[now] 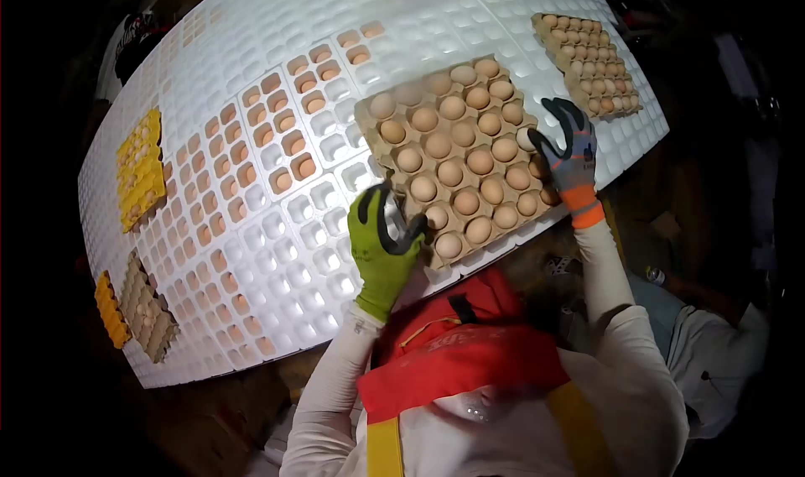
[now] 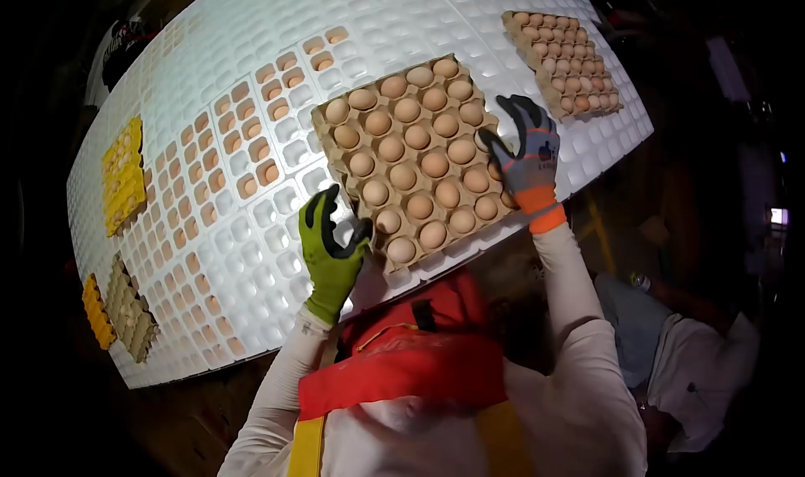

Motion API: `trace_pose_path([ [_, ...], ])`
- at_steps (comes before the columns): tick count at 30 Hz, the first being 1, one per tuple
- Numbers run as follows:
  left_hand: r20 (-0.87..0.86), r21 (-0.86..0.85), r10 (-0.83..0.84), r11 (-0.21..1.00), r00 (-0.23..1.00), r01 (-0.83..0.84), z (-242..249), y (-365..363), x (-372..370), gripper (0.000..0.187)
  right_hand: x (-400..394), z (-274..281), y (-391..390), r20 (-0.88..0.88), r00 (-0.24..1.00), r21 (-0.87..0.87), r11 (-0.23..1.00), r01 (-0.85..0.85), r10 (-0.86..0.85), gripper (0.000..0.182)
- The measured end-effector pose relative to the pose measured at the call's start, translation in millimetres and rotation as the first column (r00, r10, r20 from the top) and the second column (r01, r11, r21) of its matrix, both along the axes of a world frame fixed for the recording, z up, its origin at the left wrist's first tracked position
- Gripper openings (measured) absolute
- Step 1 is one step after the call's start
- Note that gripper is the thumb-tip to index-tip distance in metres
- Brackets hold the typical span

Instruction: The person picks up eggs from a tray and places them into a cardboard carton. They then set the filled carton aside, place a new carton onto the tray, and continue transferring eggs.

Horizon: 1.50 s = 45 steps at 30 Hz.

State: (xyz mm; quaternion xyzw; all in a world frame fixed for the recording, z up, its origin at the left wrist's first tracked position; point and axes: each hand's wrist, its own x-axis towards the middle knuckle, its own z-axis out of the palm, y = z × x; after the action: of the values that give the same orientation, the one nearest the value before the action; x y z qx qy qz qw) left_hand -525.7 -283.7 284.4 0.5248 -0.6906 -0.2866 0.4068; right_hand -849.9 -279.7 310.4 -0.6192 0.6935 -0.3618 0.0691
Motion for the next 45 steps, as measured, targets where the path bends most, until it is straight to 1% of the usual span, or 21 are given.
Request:
trace_pose_path([
  [3,0.441,-0.011,-0.358,0.915,0.823,0.404,27,39,0,0.057,72,51,47,-0.437,0.832,0.283,0.93,-0.234,0.342,0.055],
  [5,0.602,-0.031,-0.302,0.916,0.739,0.4,1,63,-7,0.049,96,19,74,-0.547,0.68,0.48,0.848,-0.223,0.488,0.052],
  [9,0.5,-0.047,-0.314,0.921,0.807,0.388,2,62,-11,0.049,93,-15,88,-0.338,0.816,0.338,0.869,-0.36,0.469,0.036],
  [13,-0.147,0.369,-0.356,0.846,0.923,0.385,12,44,4,0.051,78,-6,68,-0.115,0.855,0.278,0.843,-0.461,0.505,0.042],
  [15,-0.643,0.487,0.0,0.772,0.766,0.409,16,39,11,0.046,71,-4,57,0.071,0.871,0.119,0.863,-0.492,0.487,0.047],
  [17,-0.761,0.568,0.187,0.656,0.622,0.498,20,27,24,0.041,58,10,54,0.666,0.692,0.14,0.864,-0.484,0.28,0.04],
  [18,-0.572,0.497,-0.052,0.772,0.819,0.396,19,17,17,0.038,55,18,51,0.836,0.536,0.168,0.876,-0.452,0.117,0.038],
  [19,0.0,0.098,-0.312,0.945,0.95,0.311,21,15,6,0.037,50,23,44,0.939,0.34,0.204,0.878,-0.434,-0.05,0.037],
  [21,0.553,0.069,-0.265,0.959,0.789,0.274,39,12,-22,0.032,55,21,23,0.535,0.77,0.175,0.846,-0.504,0.348,0.038],
  [23,0.701,0.047,-0.173,0.979,0.692,0.197,25,20,-40,0.024,72,31,7,-0.094,0.84,0.378,0.8,-0.466,0.534,0.041],
  [24,0.651,0.077,-0.194,0.979,0.734,0.191,27,21,-42,0.026,85,21,-2,-0.415,0.607,0.611,0.702,-0.365,0.677,0.045],
  [27,0.408,0.003,-0.18,0.981,0.895,0.196,22,21,-33,0.026,81,26,2,-0.25,0.76,0.474,0.761,-0.444,0.599,0.045],
  [28,0.301,-0.047,-0.171,0.98,0.938,0.193,20,21,-26,0.025,62,6,4,0.063,0.838,0.375,0.765,-0.523,0.542,0.043],
  [30,-0.187,0.365,-0.078,0.92,0.979,0.143,26,23,-13,0.025,47,28,-4,0.676,0.631,0.209,0.723,-0.658,0.379,0.053],
  [33,-0.701,0.615,0.328,0.728,0.633,0.304,36,14,3,0.033,32,8,-16,0.913,0.352,0.089,0.741,-0.665,0.206,0.049],
  [35,-0.598,0.552,0.186,0.801,0.779,0.233,42,0,3,0.033,48,4,-40,0.623,0.649,0.184,0.725,-0.664,0.436,0.045],
  [36,-0.44,0.472,0.015,0.854,0.898,0.217,32,-11,5,0.037,58,5,-39,0.072,0.854,0.321,0.799,-0.509,0.515,0.043],
  [38,0.193,0.117,-0.154,0.984,0.969,0.133,36,-16,-20,0.032,85,-7,-47,-0.322,0.748,0.496,0.776,-0.389,0.581,0.044],
  [40,0.678,0.145,-0.183,0.983,0.712,0.114,45,-26,-43,0.036,100,9,-51,-0.472,0.658,0.555,0.777,-0.296,0.587,0.043],
  [43,0.79,0.144,-0.15,0.988,0.595,0.058,21,-36,-54,0.038,79,13,-44,-0.237,0.81,0.391,0.816,-0.426,0.537,0.041],
  [45,0.477,0.146,-0.138,0.986,0.868,0.077,33,-40,-24,0.035,66,0,-34,0.27,0.867,0.117,0.88,-0.461,0.418,0.042],
])
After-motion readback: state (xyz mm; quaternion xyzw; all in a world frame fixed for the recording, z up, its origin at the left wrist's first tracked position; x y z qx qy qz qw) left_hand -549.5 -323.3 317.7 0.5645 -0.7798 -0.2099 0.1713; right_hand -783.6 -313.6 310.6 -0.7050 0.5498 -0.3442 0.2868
